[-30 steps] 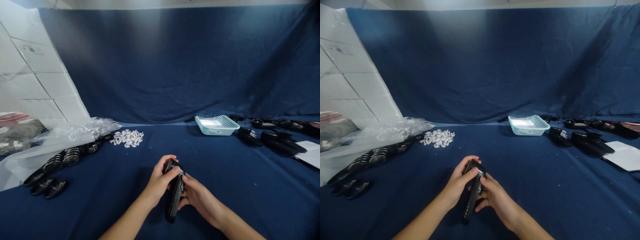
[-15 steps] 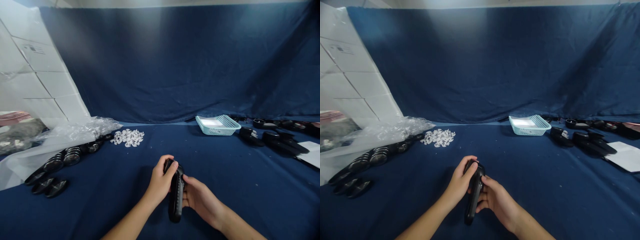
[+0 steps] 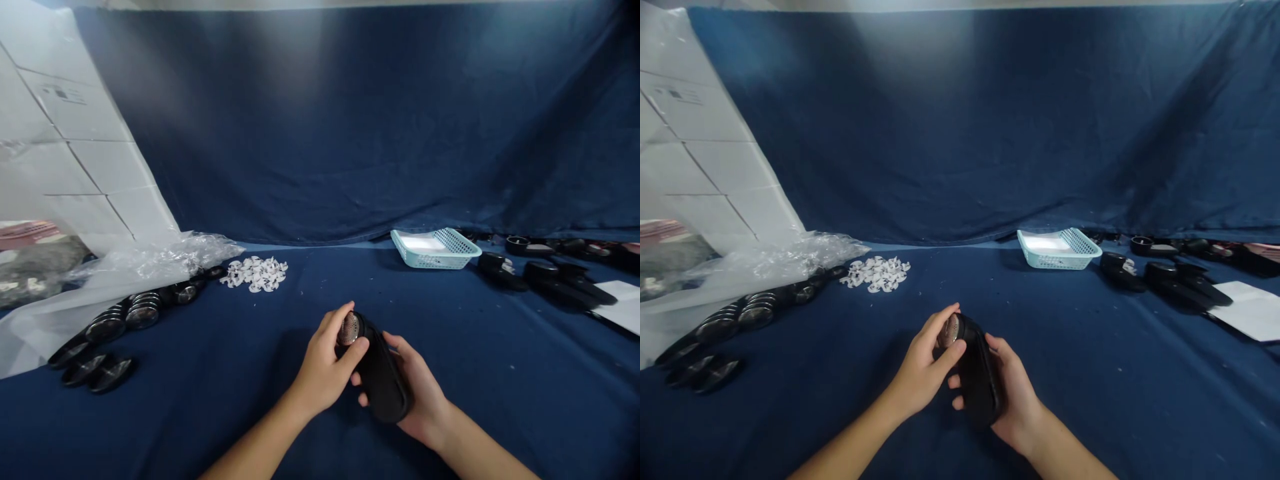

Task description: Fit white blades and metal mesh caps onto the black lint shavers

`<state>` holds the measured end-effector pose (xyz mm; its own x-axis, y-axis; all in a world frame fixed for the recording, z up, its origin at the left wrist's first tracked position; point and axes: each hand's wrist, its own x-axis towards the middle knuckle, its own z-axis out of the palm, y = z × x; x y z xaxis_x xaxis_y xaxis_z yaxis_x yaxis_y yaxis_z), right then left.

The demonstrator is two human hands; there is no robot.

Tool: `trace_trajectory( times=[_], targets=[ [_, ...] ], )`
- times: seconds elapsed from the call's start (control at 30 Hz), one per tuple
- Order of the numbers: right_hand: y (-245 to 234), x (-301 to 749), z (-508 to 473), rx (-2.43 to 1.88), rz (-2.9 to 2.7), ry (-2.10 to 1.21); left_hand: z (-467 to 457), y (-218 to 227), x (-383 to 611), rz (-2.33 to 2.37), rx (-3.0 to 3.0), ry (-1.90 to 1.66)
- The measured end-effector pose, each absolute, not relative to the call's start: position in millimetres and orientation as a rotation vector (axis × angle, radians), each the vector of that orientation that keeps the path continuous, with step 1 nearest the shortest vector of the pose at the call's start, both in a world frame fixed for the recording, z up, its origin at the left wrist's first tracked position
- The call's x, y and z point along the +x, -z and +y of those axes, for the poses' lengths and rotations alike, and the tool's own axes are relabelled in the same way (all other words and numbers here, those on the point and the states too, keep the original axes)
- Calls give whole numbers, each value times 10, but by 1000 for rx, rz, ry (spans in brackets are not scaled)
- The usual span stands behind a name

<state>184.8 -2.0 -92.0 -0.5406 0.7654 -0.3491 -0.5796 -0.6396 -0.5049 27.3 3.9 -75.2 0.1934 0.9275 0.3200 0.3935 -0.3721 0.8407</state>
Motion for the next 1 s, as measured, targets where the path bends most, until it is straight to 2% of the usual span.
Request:
trace_trajectory(
  times=[0.7,1.0],
  targets=[
    [1013,1883,-21,-535,-421,-2325,-4,704,247,1214,1934,-1136],
    [1026,1870,-23,-604,-463,-2306,-20,717,260,1227,1949,-1199]
  ],
)
